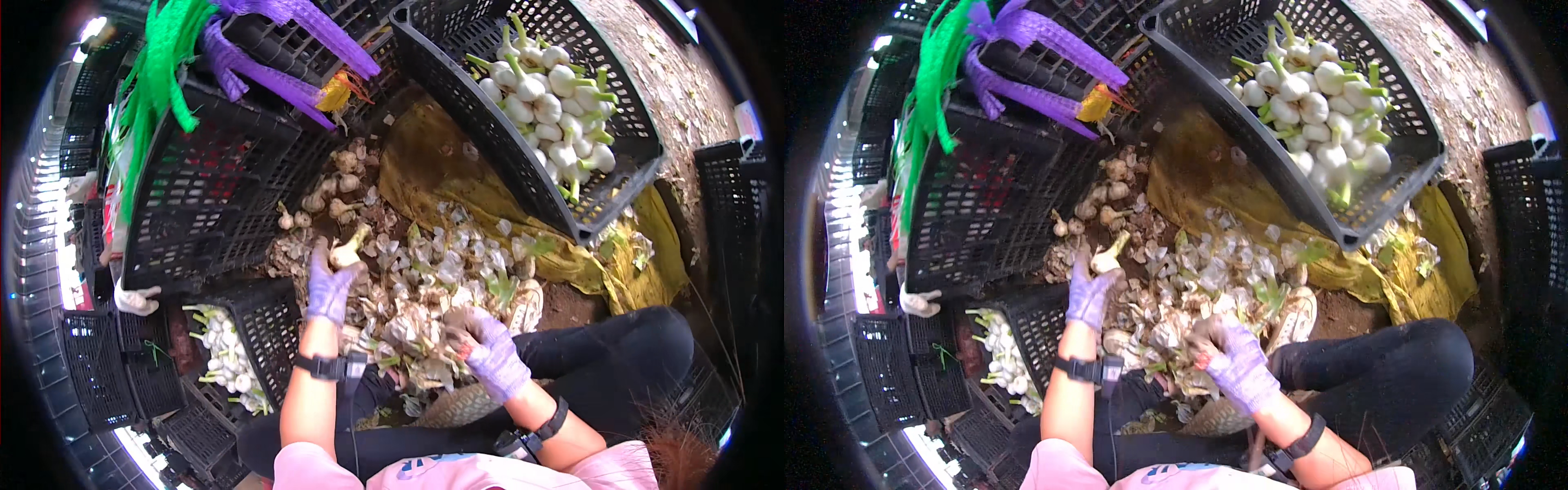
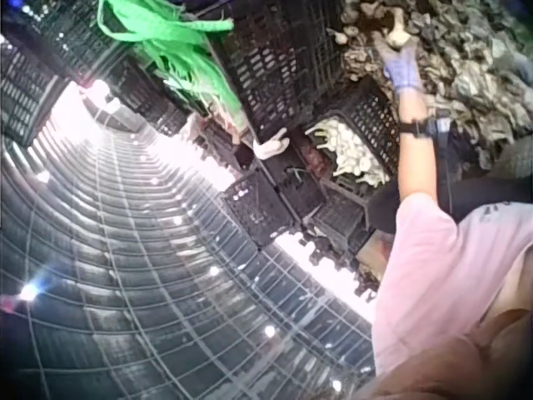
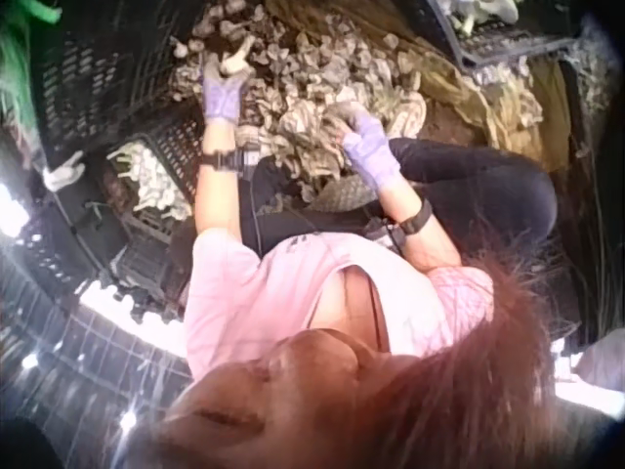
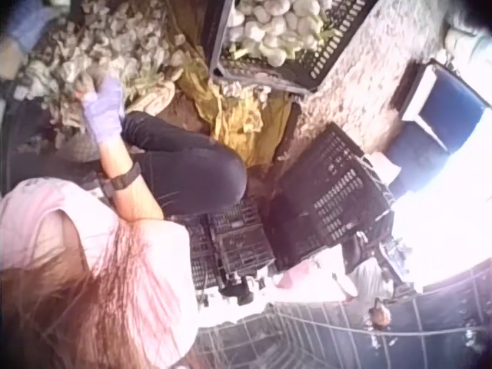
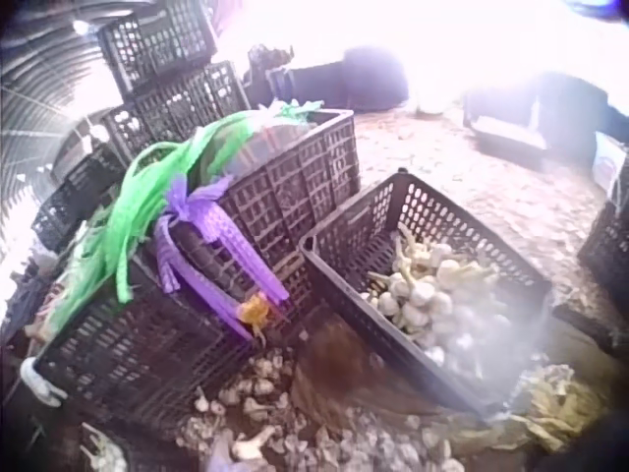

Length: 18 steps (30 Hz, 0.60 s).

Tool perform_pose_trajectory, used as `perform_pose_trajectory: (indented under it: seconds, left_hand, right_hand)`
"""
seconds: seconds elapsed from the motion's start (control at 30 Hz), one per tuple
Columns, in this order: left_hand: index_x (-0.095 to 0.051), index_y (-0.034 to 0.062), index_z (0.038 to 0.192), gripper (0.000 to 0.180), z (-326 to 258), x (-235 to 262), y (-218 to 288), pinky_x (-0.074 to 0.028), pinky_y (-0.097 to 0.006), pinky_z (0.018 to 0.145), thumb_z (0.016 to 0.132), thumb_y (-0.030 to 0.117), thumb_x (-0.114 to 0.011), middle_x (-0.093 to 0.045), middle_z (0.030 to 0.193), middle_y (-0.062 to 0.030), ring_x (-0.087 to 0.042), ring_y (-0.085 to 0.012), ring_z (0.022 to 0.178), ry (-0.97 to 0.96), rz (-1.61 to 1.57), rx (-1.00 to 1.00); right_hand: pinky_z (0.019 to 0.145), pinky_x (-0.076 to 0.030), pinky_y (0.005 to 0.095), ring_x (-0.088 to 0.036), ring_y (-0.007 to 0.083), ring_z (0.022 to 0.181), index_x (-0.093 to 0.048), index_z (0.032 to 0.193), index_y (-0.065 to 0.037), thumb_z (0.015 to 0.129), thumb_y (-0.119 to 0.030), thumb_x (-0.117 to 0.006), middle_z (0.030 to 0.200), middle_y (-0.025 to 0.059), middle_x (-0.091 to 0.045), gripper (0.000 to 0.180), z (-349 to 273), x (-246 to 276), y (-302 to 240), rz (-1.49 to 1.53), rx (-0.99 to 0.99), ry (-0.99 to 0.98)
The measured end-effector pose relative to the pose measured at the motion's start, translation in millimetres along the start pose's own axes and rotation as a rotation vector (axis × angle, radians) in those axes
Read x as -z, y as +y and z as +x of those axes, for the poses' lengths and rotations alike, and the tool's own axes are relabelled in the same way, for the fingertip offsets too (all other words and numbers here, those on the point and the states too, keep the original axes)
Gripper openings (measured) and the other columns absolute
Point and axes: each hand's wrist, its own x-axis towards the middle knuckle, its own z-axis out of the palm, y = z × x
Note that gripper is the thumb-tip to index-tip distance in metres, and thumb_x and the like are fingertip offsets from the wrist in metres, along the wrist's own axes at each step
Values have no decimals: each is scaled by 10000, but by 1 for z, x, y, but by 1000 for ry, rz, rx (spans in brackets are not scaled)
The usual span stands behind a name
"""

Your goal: The person sits on the floor and peels garlic bulbs by hand, removing the outer skins and roots. They place the cleaned garlic into a black crate and later transfer the contents into a large blue barrel. Finally, they gather the discarded skins into a sack.

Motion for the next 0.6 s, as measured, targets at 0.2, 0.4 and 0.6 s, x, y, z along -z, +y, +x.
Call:
perform_pose_trajectory:
  seconds: [0.2, 0.4, 0.6]
  left_hand:
    - [-371, 6, 1218, 839, -157, -27, 18, -385, -311, 942, 552, 211, -838, -462, 1171, -92, -480, -205, 1061, -172, 341, -562]
    - [-419, 82, 1129, 718, -209, -24, 7, -429, -383, 885, 526, 42, -807, -484, 1135, -150, -498, -311, 1054, -210, 627, -1064]
    - [-430, 81, 1117, 695, -235, -20, -1, -459, -344, 843, 530, 36, -800, -519, 1099, -129, -515, -264, 1031, -230, 436, -948]
  right_hand:
    - [978, -331, 316, -443, 232, 1162, -418, 1247, 34, 797, -417, -569, 1237, 173, -475, 654, -28, -17, -17, 286, 130, -51]
    - [569, -426, 202, -483, 52, 614, -507, 981, -14, 781, -132, -616, 713, -14, -517, 256, -61, -29, -36, 623, 145, -65]
    - [578, -444, 221, -523, 68, 646, -564, 943, -9, 750, -216, -678, 731, 1, -572, 305, -87, -18, -56, 446, 169, -165]
